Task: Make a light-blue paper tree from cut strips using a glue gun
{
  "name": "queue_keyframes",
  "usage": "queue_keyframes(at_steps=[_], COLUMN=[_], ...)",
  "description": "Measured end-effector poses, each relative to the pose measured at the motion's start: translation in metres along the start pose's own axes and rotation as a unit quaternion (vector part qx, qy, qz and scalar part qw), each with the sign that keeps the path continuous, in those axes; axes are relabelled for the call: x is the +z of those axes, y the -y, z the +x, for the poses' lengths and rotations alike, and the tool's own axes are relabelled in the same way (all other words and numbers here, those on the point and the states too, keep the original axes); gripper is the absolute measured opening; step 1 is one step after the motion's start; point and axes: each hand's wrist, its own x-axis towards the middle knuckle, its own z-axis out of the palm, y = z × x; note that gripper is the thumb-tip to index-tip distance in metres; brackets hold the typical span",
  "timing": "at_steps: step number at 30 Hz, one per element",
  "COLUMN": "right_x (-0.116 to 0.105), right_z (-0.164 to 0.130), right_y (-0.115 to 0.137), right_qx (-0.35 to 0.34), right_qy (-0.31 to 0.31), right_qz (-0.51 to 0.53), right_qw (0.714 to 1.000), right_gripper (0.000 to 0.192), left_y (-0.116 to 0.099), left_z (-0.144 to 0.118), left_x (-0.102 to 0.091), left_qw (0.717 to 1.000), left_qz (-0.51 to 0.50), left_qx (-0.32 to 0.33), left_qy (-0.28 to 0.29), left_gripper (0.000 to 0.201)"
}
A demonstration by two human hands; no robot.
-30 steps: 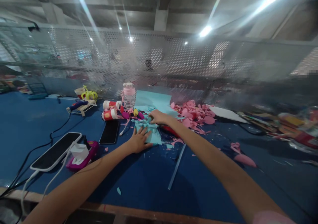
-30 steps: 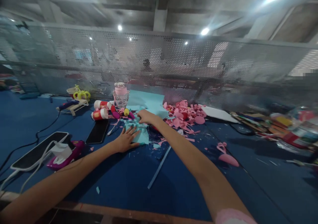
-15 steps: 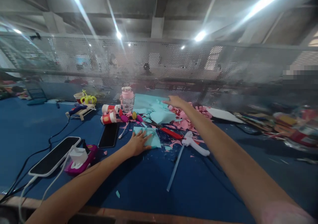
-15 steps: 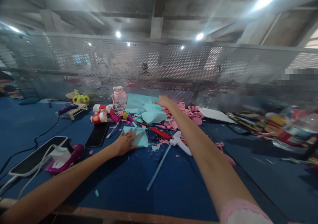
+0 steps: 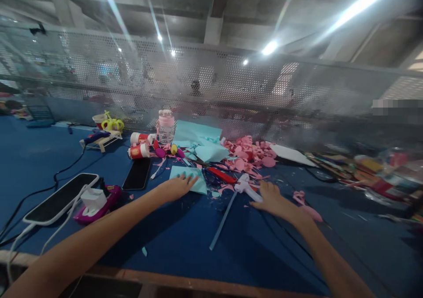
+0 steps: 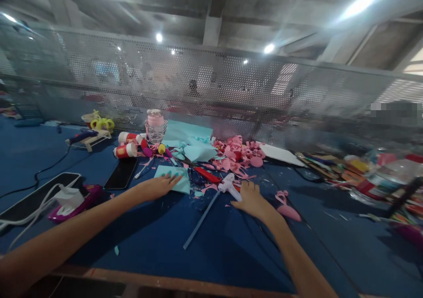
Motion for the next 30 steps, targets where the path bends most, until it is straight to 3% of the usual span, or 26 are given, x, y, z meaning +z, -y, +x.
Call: queue_keyframes(at_steps=[6, 12, 16, 19, 21, 25, 28, 30], right_x=[0.020, 0.026, 0.020, 0.007, -0.003, -0.021, -0.025, -0.021], right_z=[-0.008, -0.010, -0.011, -0.012, -0.009, 0.011, 0.039, 0.057], right_y=[0.013, 0.007, 0.000, 0.003, 0.011, 0.048, 0.086, 0.108], right_qx=[0.010, 0.054, 0.101, 0.117, 0.086, -0.085, -0.155, -0.157], right_qy=[-0.067, -0.101, -0.114, -0.143, -0.179, -0.251, -0.240, -0.208], right_qz=[-0.039, -0.074, -0.085, -0.106, -0.101, 0.007, 0.052, 0.030], right_qw=[0.997, 0.991, 0.985, 0.977, 0.975, 0.964, 0.957, 0.965], right_gripper=[0.027, 0.024, 0.027, 0.029, 0.025, 0.030, 0.040, 0.041], left_y=[0.005, 0.030, 0.025, 0.012, 0.004, -0.006, -0.010, -0.011], left_z=[0.001, 0.003, -0.009, -0.029, -0.042, -0.057, -0.057, -0.055], left_x=[-0.012, -0.027, -0.043, -0.040, -0.029, -0.001, 0.008, 0.008], left_qw=[0.998, 0.968, 0.979, 0.984, 0.987, 0.987, 0.983, 0.981], left_qz=[-0.062, -0.218, -0.190, -0.159, -0.135, -0.125, -0.153, -0.168], left_qx=[-0.021, -0.113, -0.056, -0.018, 0.015, 0.090, 0.099, 0.086], left_qy=[0.024, -0.058, -0.049, -0.074, -0.082, -0.049, -0.037, -0.032], left_gripper=[0.062, 0.060, 0.066, 0.071, 0.069, 0.056, 0.049, 0.046])
